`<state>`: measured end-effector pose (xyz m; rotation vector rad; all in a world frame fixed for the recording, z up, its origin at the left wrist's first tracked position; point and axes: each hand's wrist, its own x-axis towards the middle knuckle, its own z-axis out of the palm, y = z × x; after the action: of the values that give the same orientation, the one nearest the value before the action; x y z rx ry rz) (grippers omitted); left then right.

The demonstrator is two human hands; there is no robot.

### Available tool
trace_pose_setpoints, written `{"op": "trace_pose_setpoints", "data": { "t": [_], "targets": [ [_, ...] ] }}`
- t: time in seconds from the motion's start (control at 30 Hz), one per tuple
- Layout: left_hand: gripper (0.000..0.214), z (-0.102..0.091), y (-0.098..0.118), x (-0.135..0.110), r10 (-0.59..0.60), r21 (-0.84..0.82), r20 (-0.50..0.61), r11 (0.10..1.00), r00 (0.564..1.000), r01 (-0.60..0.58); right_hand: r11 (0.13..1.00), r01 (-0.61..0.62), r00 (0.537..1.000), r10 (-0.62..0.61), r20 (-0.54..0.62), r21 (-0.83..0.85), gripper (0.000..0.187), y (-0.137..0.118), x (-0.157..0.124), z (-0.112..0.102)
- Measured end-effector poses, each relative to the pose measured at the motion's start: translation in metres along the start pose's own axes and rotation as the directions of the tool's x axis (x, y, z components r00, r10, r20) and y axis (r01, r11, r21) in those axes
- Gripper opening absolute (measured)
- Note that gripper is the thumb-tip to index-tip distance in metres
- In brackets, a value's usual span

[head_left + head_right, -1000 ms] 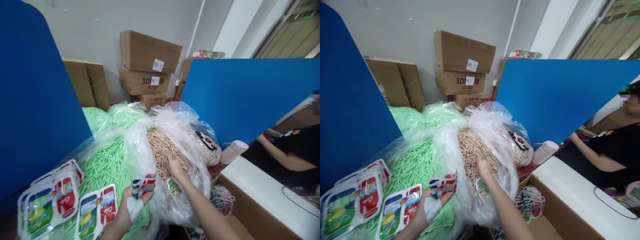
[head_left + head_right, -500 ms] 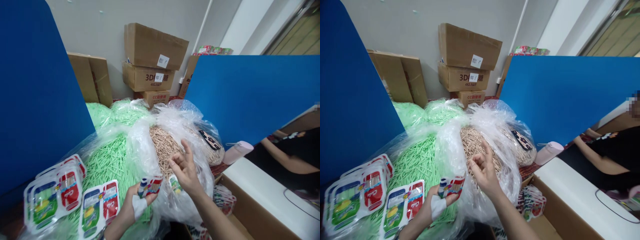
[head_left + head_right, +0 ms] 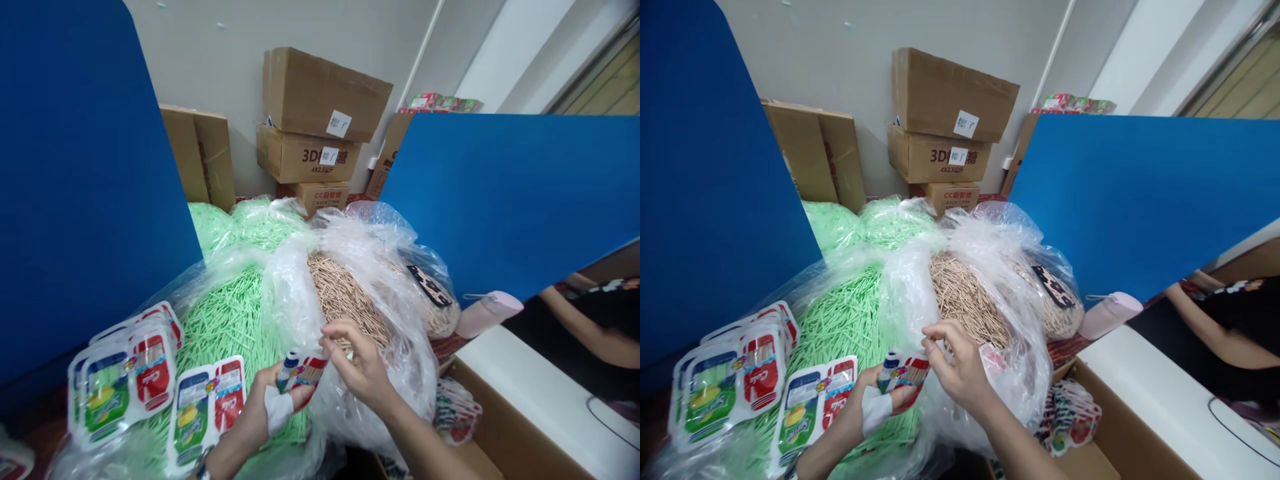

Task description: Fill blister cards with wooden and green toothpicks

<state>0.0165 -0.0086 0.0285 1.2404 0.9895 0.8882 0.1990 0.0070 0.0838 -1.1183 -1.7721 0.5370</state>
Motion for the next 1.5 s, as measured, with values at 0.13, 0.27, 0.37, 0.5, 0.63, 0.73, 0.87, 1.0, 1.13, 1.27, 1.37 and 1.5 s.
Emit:
{"op": "trace_pose_setpoints", "data": {
  "t": [0.13,0.27,0.37,0.5,0.63,0.73,0.87,1.0,1.13,1.27,1.37,1.5],
  "targets": [
    [0.021,0.003,0.006,-0.002,0.002,-0.079,0.04,0.997,0.999,0.001,0.967,-0.171,0.982,0.182,-0.042,0.191,0.015,0.007,-0.005,0.008],
    [0.02,0.002,0.008,-0.002,0.0,-0.062,0.014,0.998,1.0,0.001,0.954,-0.192,0.973,0.216,-0.084,0.231,0.014,0.008,-0.009,0.013],
    [0.02,-0.005,0.0,0.0,0.021,-0.015,-0.026,1.0,0.999,-0.022,0.994,-0.075,0.997,0.073,0.037,0.074,0.007,0.003,-0.007,0.006],
    [0.02,-0.013,-0.008,0.002,0.025,0.024,-0.064,0.999,0.998,-0.024,1.0,0.024,0.988,-0.025,0.154,0.008,0.018,0.001,-0.004,-0.007],
    [0.022,-0.015,-0.001,0.0,0.002,0.019,-0.063,1.0,0.998,0.0,0.996,0.08,0.986,-0.073,0.152,-0.038,0.022,0.001,-0.005,-0.012],
    [0.02,-0.013,0.007,-0.003,0.017,0.022,-0.06,1.0,0.998,-0.015,0.99,0.127,0.962,-0.109,0.251,-0.056,0.021,-0.001,-0.004,-0.012],
    [0.019,-0.013,0.01,-0.007,0.023,-0.022,-0.037,0.999,0.999,-0.023,0.995,0.086,0.98,-0.075,0.184,-0.052,0.021,-0.006,-0.003,-0.014],
    [0.021,-0.013,0.009,-0.008,0.012,-0.075,0.013,0.997,1.0,-0.011,0.992,0.116,0.942,-0.095,0.322,-0.045,0.014,-0.012,-0.002,-0.013],
    [0.021,-0.015,0.008,-0.008,0.036,-0.006,-0.028,0.999,0.999,-0.036,0.991,0.127,0.942,-0.111,0.317,-0.032,0.018,-0.015,0.002,-0.009],
    [0.021,-0.018,0.007,-0.009,0.057,-0.012,-0.074,0.998,0.996,-0.058,0.998,0.061,0.91,-0.046,0.412,-0.024,0.013,-0.014,0.003,-0.002],
    [0.029,-0.023,0.003,-0.012,0.051,-0.135,-0.091,0.989,0.994,-0.064,0.999,-0.04,0.947,0.049,0.318,-0.036,0.02,-0.011,0.003,0.001],
    [0.028,-0.033,-0.004,-0.016,0.003,-0.272,-0.132,0.962,0.991,-0.039,0.998,-0.044,0.915,0.057,0.399,-0.042,0.031,-0.008,0.008,0.006]
  ]
}}
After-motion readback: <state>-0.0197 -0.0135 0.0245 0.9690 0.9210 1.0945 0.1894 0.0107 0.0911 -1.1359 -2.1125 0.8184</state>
